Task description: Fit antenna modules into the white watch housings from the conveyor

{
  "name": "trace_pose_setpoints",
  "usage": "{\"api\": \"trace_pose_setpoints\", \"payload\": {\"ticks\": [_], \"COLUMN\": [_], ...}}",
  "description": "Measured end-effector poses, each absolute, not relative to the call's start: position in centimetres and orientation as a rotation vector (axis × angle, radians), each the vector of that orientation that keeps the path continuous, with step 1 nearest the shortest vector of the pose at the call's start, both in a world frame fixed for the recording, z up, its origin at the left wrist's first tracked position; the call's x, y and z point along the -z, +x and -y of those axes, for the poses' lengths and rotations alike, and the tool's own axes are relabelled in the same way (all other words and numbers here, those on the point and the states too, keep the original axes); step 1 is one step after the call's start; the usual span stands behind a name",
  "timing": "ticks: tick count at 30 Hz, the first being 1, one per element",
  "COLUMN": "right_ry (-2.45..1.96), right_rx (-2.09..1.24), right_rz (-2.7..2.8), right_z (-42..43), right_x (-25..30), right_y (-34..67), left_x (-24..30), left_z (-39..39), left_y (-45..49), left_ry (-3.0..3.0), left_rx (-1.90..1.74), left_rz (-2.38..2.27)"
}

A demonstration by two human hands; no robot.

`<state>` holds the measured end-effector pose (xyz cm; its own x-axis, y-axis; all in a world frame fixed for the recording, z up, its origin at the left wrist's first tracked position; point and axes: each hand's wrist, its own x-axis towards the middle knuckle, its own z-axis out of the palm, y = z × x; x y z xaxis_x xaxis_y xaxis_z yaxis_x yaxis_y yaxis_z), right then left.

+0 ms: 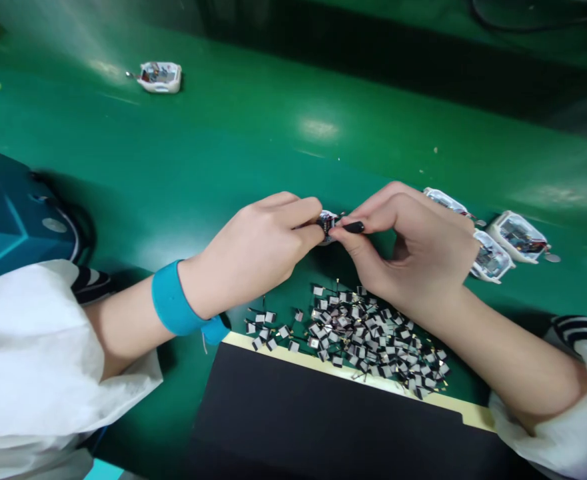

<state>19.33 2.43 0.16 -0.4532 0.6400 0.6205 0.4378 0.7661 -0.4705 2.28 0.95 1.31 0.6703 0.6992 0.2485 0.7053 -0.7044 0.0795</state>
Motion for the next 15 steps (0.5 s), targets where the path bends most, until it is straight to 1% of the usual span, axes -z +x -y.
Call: {"api": "trace_pose_setpoints", "payload": {"ticks": [3,9,15], "right_ry": [-0.829,-1.002,-1.026], "right_rx": [-0.338,-0.531,-0.690], "right_rz": [2.101,2.069,1.986], "right_z": [-2.38,-2.28,-2.77], "right_x": [0.03,0.36,0.43], "right_y": [19.32,19.45,19.37], "left_x": [-1.23,-1.04,-1.07], "left_z": [-0.95,-0.99,-1.05], "left_y": [2.30,2.30,2.25], "left_ry": [-2.842,-2.917,-2.987], "left_rx": [0.400,0.528,0.616], "left_rz": [1.246,1.385,1.432]}}
